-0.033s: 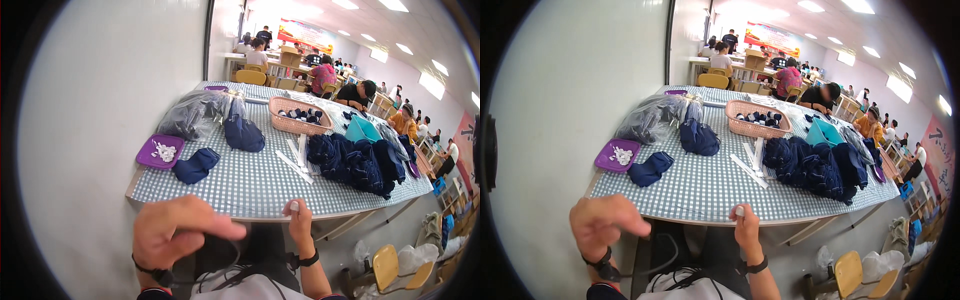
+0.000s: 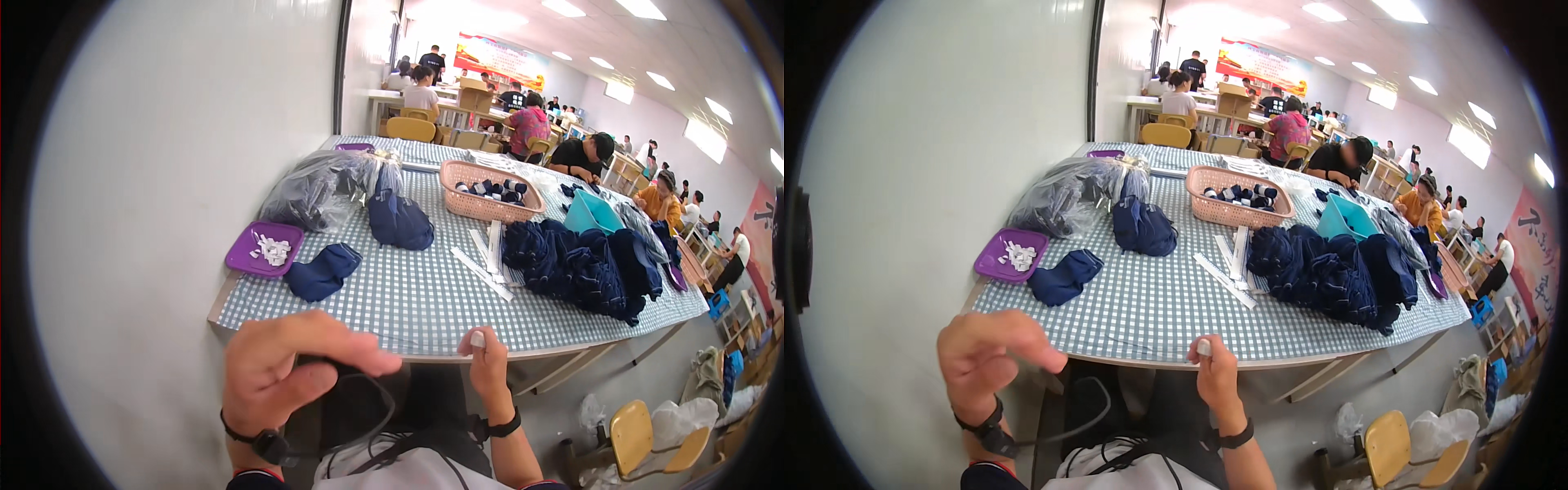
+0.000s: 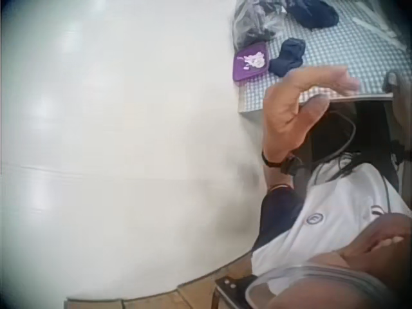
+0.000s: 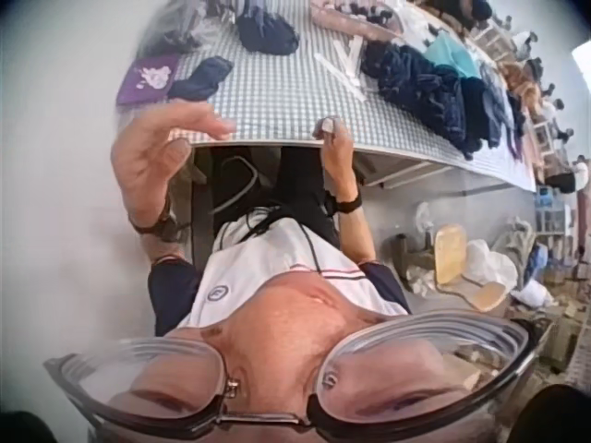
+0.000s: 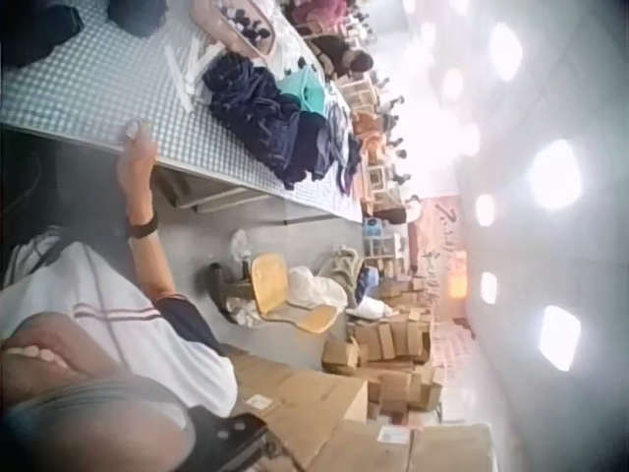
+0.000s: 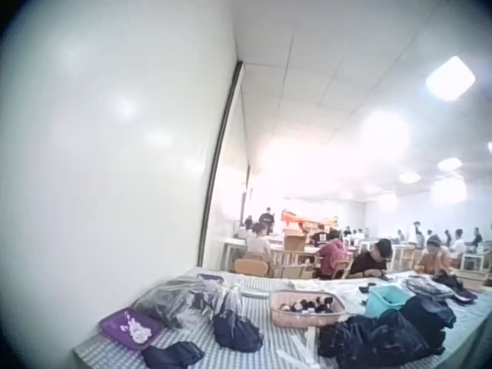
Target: The person is folding blue socks and wrapping them with a white paper band.
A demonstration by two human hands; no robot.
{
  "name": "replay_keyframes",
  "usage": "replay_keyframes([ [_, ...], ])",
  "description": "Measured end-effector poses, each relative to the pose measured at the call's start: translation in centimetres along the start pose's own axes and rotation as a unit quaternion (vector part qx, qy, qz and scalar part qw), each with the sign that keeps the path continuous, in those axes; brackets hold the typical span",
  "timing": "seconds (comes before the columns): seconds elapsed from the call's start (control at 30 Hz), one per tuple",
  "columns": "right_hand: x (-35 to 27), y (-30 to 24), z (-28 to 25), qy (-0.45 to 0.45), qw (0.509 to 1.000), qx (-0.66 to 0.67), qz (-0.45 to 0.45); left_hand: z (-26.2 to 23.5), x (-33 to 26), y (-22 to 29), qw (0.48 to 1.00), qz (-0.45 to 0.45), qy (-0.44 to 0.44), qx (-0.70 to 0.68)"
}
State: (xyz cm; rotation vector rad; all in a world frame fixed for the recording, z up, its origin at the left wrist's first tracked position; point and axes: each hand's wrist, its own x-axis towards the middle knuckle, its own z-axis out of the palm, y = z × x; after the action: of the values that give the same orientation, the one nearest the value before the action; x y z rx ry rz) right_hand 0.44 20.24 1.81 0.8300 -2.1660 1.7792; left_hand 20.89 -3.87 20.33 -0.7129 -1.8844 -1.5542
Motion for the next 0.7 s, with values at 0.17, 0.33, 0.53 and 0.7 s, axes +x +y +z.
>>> replay_keyframes([
  [0.17,0.0,-2.6,-0.7,-0.051,0.998,-0.024,-0.04,0.2,1.0,-1.4,0.999,-0.025,0.006,0.027],
  [0.33,0.7,-0.8,-1.7,-0.038,0.999,-0.029,-0.01,-0.7,-0.4,-7.7,0.988,-0.134,0.037,0.07],
  [0.53,2.5,5.9,-4.1,-0.002,0.969,-0.235,0.081,-3.3,-6.9,-17.7,0.924,-0.293,0.032,0.242],
  [0.7,3.8,8.6,-5.2,0.04,0.946,-0.311,0.086,-4.2,-6.9,-23.7,0.834,-0.231,-0.038,0.5],
])
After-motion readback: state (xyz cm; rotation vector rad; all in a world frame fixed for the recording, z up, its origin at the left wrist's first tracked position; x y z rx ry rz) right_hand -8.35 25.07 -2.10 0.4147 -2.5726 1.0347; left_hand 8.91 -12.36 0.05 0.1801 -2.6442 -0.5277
